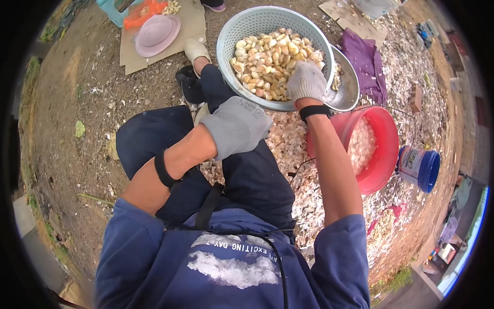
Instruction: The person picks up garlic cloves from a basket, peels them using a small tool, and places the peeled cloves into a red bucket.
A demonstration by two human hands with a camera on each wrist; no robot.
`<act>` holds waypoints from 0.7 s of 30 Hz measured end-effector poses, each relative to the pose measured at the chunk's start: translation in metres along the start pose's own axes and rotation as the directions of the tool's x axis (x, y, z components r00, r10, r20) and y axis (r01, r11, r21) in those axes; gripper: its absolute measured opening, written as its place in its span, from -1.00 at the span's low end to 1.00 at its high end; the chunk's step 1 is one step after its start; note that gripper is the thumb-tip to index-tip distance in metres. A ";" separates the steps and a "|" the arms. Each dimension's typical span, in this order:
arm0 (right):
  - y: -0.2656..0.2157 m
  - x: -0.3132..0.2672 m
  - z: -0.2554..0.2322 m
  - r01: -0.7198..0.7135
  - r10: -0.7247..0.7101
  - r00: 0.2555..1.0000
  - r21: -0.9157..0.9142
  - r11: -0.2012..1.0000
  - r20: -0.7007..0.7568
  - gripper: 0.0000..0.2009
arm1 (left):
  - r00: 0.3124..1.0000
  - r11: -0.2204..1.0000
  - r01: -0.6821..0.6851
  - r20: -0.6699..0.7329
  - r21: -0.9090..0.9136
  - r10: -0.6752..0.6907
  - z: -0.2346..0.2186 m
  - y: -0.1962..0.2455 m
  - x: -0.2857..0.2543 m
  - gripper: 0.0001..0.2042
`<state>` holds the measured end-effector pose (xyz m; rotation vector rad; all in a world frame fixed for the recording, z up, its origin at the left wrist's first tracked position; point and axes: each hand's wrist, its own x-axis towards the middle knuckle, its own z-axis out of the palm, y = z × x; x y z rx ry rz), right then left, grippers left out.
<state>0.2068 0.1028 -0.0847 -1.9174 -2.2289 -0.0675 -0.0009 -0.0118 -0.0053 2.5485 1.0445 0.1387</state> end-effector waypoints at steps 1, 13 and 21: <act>0.002 -0.001 -0.002 -0.013 0.011 0.999 0.029 0.999 0.049 -0.86 | 1.000 1.000 0.002 0.010 0.002 -0.002 -0.002 0.000 0.001 -0.81; 0.014 -0.027 -0.051 -0.341 0.171 0.936 0.913 0.225 0.308 -0.63 | 0.980 0.987 0.159 -0.120 0.016 -0.156 -0.006 -0.012 0.010 -0.85; 0.005 -0.082 -0.096 -0.423 0.040 0.894 0.870 -0.255 0.446 -0.68 | 0.929 0.972 0.224 -0.285 -0.078 -0.237 -0.012 -0.007 0.014 -0.78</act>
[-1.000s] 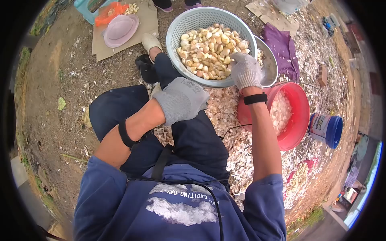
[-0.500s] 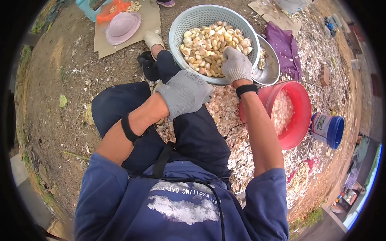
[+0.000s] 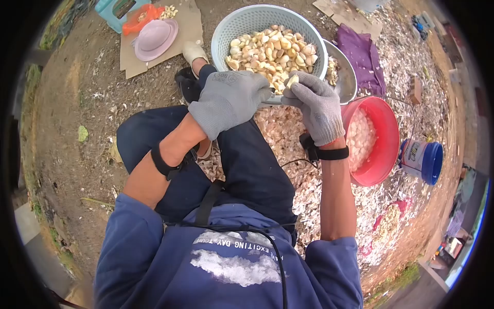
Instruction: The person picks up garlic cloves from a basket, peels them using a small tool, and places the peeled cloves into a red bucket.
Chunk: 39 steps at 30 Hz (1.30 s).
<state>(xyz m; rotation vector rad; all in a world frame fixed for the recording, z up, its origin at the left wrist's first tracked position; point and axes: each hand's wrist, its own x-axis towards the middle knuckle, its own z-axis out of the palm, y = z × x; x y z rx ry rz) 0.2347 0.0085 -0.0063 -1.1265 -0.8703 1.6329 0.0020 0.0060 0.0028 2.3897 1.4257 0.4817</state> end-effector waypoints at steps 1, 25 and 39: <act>0.002 -0.005 0.001 -0.004 0.004 1.000 0.006 1.000 -0.004 -0.68 | 0.999 1.000 -0.013 -0.033 -0.006 0.013 0.001 0.000 -0.001 -0.78; 0.027 -0.022 -0.004 -0.112 0.086 0.981 0.141 0.984 0.177 -0.60 | 0.996 0.981 -0.070 0.036 -0.181 0.078 -0.007 -0.007 -0.002 -0.75; 0.034 -0.028 0.003 -0.128 0.114 0.988 0.133 0.983 0.107 -0.60 | 0.989 0.990 -0.135 0.069 0.037 0.132 0.000 -0.001 -0.007 -0.84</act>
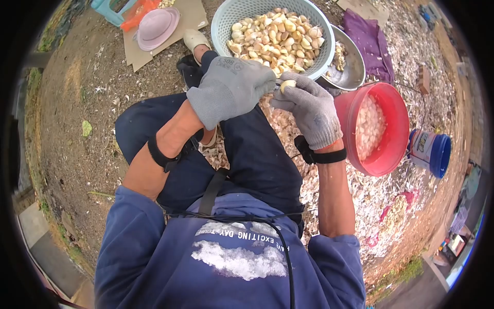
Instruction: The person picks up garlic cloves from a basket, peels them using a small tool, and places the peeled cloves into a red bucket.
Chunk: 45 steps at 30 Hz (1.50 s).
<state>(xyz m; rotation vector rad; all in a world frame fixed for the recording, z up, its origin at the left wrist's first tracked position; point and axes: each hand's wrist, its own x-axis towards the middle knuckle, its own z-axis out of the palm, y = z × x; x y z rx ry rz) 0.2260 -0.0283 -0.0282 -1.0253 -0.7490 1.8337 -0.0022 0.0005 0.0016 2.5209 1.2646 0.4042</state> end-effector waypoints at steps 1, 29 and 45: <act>0.000 0.000 0.000 0.019 -0.019 1.000 0.014 1.000 0.005 -0.61 | 1.000 0.999 0.013 0.003 0.039 -0.013 -0.001 0.000 0.000 -0.86; 0.001 -0.013 0.013 0.014 -0.095 0.972 -0.351 0.936 -0.215 -0.61 | 0.995 0.994 0.102 0.026 -0.027 -0.101 -0.008 -0.003 0.004 -0.73; 0.000 -0.019 0.019 0.065 -0.197 0.977 -0.773 0.630 -0.078 -0.59 | 0.990 1.000 0.008 0.143 -0.018 -0.005 -0.001 -0.007 0.002 -0.77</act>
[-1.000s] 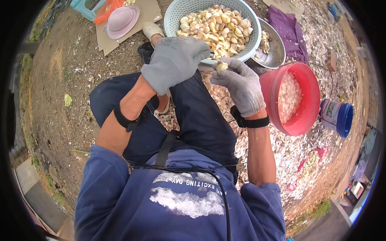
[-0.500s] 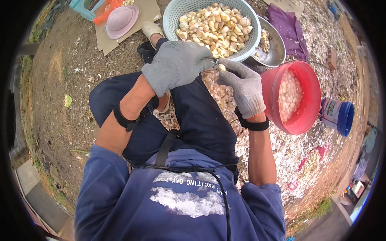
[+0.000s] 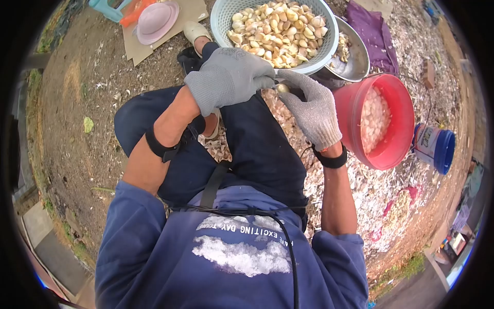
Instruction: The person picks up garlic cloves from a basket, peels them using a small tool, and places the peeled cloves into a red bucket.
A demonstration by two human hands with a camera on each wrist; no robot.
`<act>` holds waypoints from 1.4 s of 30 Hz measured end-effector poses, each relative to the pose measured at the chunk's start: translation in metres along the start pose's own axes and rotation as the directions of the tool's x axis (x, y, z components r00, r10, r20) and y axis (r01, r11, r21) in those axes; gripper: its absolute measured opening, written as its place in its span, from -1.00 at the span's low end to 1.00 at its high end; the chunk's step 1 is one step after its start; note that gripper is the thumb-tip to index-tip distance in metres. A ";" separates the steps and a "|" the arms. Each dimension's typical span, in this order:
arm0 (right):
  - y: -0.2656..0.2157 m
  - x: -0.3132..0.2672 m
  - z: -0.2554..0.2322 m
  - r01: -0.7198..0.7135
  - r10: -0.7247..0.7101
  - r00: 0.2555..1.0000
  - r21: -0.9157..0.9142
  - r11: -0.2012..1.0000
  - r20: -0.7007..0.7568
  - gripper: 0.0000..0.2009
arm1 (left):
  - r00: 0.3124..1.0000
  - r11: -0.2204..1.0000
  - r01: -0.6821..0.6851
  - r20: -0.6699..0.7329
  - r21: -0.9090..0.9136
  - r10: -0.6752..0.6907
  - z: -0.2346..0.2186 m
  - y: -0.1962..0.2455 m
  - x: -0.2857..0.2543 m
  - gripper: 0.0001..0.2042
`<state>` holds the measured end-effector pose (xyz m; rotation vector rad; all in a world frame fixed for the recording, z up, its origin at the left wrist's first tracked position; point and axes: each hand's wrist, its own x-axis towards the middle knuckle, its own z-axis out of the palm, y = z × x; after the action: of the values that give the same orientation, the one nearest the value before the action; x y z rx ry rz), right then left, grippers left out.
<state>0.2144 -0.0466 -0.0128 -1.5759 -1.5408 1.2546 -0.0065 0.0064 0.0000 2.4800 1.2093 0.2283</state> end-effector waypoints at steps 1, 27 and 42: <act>0.002 0.001 0.000 0.010 -0.010 1.000 0.011 1.000 0.010 -0.57 | 1.000 1.000 0.013 0.019 -0.021 -0.013 -0.001 -0.001 0.001 -0.78; 0.012 -0.006 0.003 -0.134 0.123 0.991 0.416 0.900 0.053 -0.59 | 0.994 0.997 0.080 0.077 -0.003 -0.079 -0.001 0.004 0.004 -0.75; 0.021 -0.007 0.009 -0.028 0.030 1.000 0.367 0.930 0.001 -0.48 | 0.990 0.994 0.109 0.087 0.004 -0.109 0.001 0.010 0.005 -0.76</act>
<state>0.2160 -0.0579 -0.0338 -1.3590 -1.1949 1.4566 0.0039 0.0045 0.0026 2.3884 1.3029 0.0904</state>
